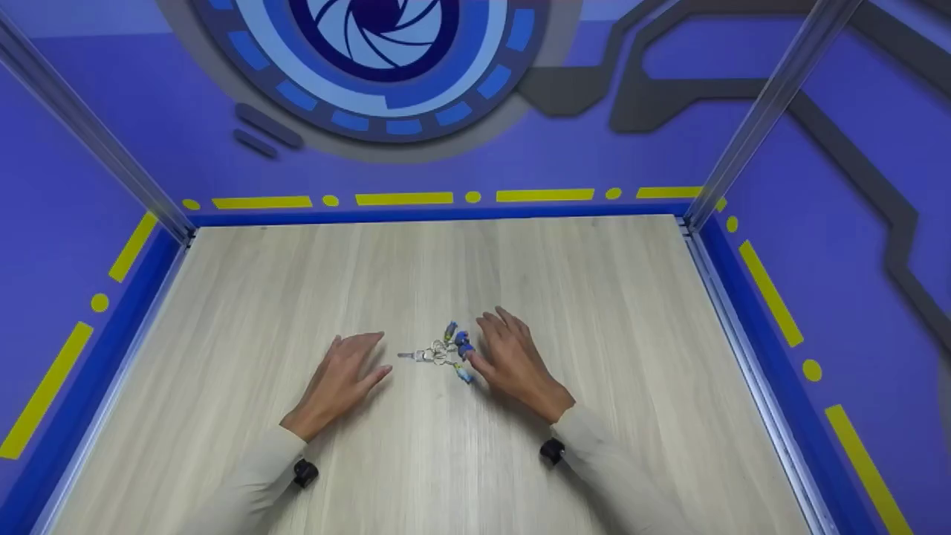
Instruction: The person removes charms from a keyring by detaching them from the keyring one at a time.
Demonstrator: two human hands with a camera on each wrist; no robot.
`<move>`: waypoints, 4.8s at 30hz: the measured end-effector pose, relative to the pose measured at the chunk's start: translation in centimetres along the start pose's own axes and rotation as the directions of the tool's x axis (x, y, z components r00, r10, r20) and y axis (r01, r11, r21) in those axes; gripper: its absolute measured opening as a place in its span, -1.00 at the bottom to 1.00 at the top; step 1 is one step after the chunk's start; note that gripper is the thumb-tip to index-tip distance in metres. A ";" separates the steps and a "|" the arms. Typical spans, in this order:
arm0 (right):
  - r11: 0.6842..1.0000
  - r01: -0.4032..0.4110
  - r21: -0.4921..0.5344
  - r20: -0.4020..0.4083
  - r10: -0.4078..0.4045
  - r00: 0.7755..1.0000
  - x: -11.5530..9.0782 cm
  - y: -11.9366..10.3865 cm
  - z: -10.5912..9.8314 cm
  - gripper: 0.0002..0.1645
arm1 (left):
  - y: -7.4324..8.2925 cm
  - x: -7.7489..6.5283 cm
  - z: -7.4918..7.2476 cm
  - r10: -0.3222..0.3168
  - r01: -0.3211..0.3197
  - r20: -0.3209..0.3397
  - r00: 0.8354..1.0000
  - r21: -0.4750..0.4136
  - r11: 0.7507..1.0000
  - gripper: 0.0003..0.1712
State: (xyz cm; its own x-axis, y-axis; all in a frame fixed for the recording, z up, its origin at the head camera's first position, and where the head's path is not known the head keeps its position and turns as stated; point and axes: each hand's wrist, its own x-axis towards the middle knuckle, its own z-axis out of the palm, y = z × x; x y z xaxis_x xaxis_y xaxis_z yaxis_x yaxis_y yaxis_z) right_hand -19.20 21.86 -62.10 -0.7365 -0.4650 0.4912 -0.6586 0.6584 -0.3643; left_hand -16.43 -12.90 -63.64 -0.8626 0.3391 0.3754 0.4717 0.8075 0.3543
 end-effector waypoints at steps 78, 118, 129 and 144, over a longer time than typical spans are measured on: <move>0.852 -0.213 0.479 -0.033 0.259 0.965 0.1 -2.6 6.1 -0.77 | 4.8 2.5 4.6 -0.098 0.115 0.061 0.993 -0.555 0.824 -0.95; 0.496 -0.404 0.769 0.267 0.325 0.907 2.0 -6.9 1.6 -0.75 | 6.8 3.0 -0.5 -0.269 0.296 0.205 0.941 -0.884 0.362 -0.86; 0.583 -0.344 0.736 0.127 0.380 0.916 1.9 -7.1 1.1 -0.90 | 7.0 2.9 -0.4 -0.271 0.296 0.214 0.938 -0.903 0.312 -0.85; 0.862 -0.034 0.506 -0.152 0.128 0.980 2.1 -7.8 1.0 -0.72 | 7.0 2.6 -0.5 -0.257 0.290 0.194 0.947 -0.861 0.418 -0.84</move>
State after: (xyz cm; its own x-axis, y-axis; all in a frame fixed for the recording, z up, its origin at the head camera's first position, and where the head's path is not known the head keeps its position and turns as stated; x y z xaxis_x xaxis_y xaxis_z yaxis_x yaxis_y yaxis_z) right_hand -15.78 15.15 -59.00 -0.7827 -0.2816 0.5551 -0.6206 0.2838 -0.7310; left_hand -15.27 -6.59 -59.77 -0.9733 0.2075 0.0984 0.1049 0.0207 0.9943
